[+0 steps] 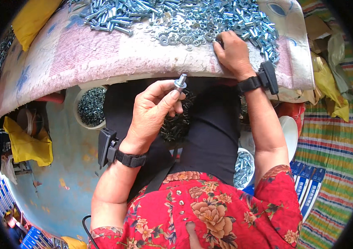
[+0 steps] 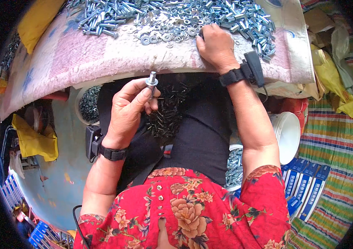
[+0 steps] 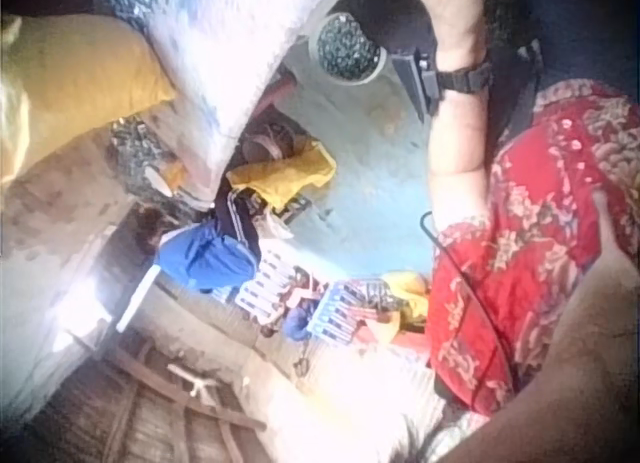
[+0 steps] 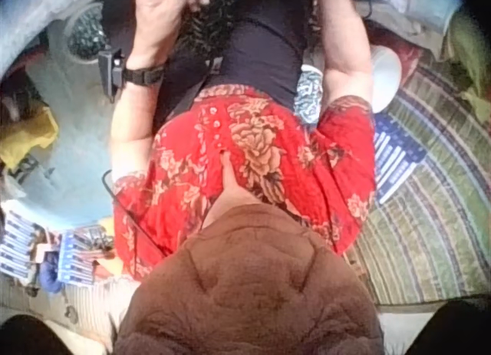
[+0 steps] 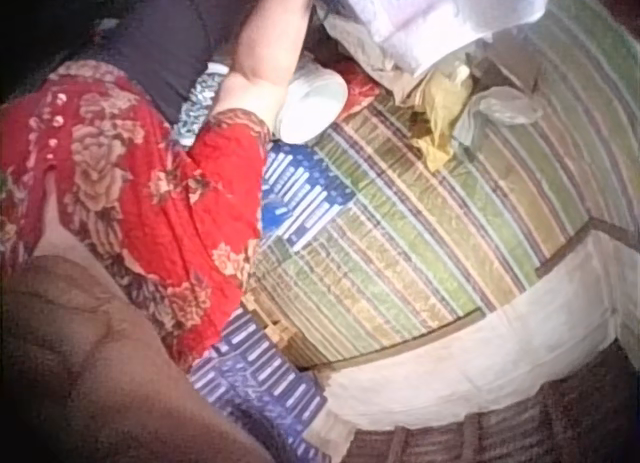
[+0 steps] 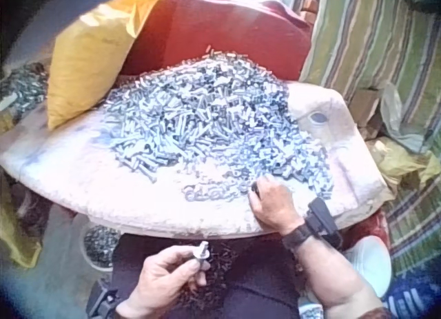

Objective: Assembling bolts by adding washers and nuts to them.

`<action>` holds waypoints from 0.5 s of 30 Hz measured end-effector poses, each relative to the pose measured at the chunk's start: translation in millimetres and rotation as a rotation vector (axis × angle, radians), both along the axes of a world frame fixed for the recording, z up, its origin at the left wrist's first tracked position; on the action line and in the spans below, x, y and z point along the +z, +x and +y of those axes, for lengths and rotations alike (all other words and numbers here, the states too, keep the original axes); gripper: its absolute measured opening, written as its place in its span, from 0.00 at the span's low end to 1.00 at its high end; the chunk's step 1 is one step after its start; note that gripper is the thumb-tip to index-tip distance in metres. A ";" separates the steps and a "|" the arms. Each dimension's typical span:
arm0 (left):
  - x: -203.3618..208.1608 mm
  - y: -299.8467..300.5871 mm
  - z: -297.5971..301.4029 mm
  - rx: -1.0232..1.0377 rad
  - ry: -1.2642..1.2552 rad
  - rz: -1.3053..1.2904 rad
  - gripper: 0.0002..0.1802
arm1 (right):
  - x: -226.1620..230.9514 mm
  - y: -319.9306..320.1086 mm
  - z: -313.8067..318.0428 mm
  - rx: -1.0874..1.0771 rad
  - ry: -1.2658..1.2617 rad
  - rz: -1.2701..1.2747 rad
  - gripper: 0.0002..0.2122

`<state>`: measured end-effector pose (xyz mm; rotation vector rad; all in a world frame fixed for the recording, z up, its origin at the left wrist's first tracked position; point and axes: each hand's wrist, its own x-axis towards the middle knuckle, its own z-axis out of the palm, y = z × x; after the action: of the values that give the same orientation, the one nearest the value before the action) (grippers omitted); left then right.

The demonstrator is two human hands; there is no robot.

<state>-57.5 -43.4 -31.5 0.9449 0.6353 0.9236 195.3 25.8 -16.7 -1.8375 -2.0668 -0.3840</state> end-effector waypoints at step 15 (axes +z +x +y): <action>16.4 1.6 -11.9 -0.118 0.074 0.089 0.11 | 61.2 -57.3 -80.3 0.697 -0.274 0.605 0.09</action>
<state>-55.9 -55.3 -15.0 1.0834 0.6176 0.8081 138.1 -54.5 44.6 -1.0283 -2.1763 0.5844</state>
